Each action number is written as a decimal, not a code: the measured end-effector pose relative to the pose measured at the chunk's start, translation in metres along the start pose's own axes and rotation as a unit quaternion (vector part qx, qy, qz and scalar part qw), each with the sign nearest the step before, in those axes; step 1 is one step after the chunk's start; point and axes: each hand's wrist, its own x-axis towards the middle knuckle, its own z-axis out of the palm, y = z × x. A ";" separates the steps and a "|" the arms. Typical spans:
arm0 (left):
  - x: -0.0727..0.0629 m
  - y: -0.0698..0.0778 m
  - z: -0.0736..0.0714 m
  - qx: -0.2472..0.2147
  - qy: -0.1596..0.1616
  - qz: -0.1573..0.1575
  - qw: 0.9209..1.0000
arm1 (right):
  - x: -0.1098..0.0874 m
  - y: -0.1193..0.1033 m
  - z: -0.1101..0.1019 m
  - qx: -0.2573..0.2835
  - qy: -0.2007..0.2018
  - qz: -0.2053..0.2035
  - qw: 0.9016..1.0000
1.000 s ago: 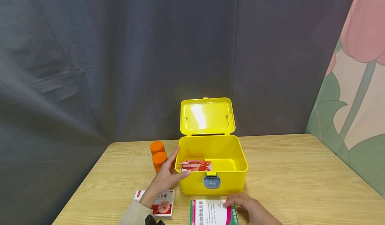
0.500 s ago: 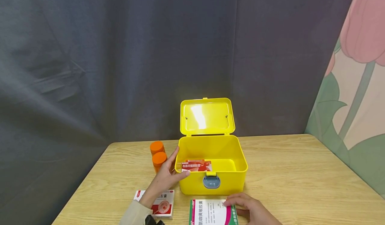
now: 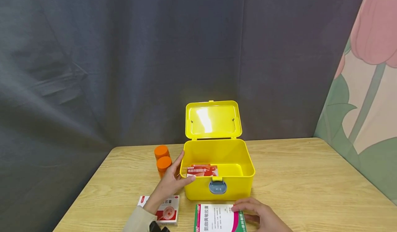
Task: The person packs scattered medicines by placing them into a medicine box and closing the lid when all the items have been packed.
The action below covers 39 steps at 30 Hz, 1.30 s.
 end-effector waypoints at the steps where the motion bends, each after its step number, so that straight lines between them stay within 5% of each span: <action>1: 0.000 0.000 0.000 -0.001 0.000 -0.001 1.000 | -0.001 0.000 0.000 -0.001 -0.002 -0.003 1.000; 20: 0.000 0.001 0.000 -0.005 0.003 -0.008 1.000 | -0.011 -0.012 -0.003 -0.013 -0.037 -0.084 0.996; 39: 0.000 -0.001 0.001 -0.010 0.003 -0.005 1.000 | -0.021 -0.033 -0.006 -0.016 -0.018 -0.059 0.998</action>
